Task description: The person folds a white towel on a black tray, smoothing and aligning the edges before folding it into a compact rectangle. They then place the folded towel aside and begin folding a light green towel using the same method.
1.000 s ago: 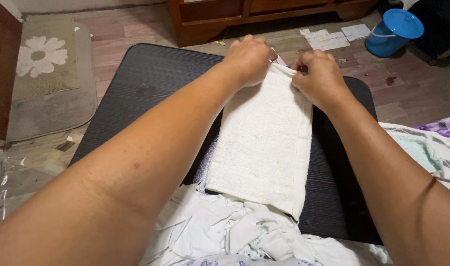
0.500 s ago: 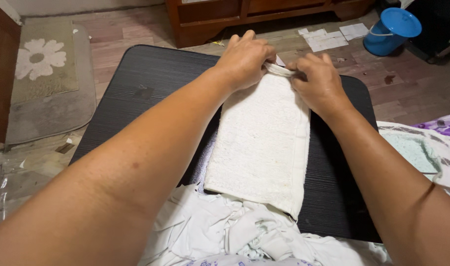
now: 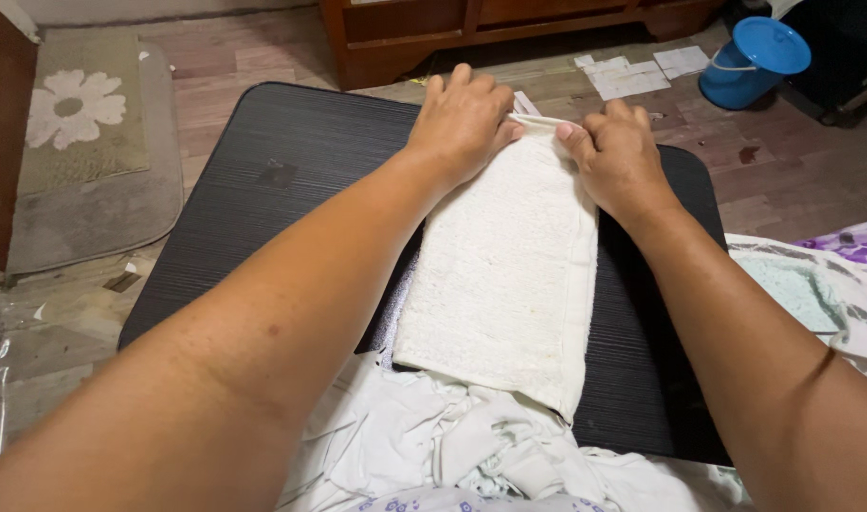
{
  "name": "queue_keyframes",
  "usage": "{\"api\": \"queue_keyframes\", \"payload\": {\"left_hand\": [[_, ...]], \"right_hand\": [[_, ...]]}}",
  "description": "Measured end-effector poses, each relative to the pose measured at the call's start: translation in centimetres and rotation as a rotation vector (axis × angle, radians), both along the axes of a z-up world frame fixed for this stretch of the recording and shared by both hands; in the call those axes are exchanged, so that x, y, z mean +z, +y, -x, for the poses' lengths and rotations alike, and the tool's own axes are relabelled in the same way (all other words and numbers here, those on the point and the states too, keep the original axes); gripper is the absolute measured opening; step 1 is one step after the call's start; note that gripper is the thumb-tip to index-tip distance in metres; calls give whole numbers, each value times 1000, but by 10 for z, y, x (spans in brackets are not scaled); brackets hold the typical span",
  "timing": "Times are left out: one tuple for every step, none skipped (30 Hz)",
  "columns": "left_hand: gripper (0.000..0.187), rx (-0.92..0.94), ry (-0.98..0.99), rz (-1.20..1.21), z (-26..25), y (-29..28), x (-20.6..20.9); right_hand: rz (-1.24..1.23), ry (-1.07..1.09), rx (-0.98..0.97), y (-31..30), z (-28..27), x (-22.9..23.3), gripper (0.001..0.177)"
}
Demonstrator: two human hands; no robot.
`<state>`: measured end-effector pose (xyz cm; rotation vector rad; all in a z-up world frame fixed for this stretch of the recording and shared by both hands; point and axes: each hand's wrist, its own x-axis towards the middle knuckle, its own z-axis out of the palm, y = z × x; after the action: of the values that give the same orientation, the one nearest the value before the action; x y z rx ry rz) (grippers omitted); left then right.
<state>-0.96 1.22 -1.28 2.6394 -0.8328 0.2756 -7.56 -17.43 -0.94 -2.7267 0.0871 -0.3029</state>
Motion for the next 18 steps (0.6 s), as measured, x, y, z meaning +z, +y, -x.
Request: {"api": "queue_keyframes", "payload": {"left_hand": [[38,6,-22,11,-1,0,-3],[39,11,-37,26,-1,0,-6],[40,16,-51,42,-2,-1,-8],[41,20,-64,58,-2,-1,-10],[40,29,-45,56,-2,-1,-12],[39,36,-29,54,-2,-1,-12],[38,43,-12,51,-2,-1,-13],[35,50,1,55,-1,-1,-12],[33,56,14,59,-1,-1,-11],[31,63,30,64,0,-2,-11],[29,66,16,56,1,-2,-11],[28,69,0,47,2,-2,-10],[27,72,-16,37,3,-1,-8],[28,68,-15,45,4,0,-8],[29,63,-13,53,5,1,-8],[30,58,-14,60,6,2,-8],[34,60,41,71,6,1,-7],[37,61,98,83,8,0,-8]], "right_hand": [[-3,-7,-5,-2,0,-2,45],[-6,-14,-7,-3,-1,-3,45],[-9,-22,-8,-4,-1,-4,45],[-28,-29,-11,-5,-2,-5,45],[-48,-37,-13,-6,-2,-6,45],[-68,-46,-18,-7,-3,-6,45],[-46,-23,-60,-6,-4,-6,45],[-23,0,-103,-6,-6,-7,46],[0,22,-145,-6,-7,-8,47],[17,-7,-128,-7,-7,-9,46],[34,-35,-110,-9,-6,-11,45],[50,-66,-91,-10,-6,-11,44],[40,-86,-87,-10,-6,-12,41],[31,-104,-84,-10,-6,-13,39],[21,-122,-81,-10,-6,-14,37],[3,-124,-72,-11,-6,-14,34],[-15,-125,-64,-11,-5,-12,32],[-33,-124,-56,-10,-3,-10,32]]}}
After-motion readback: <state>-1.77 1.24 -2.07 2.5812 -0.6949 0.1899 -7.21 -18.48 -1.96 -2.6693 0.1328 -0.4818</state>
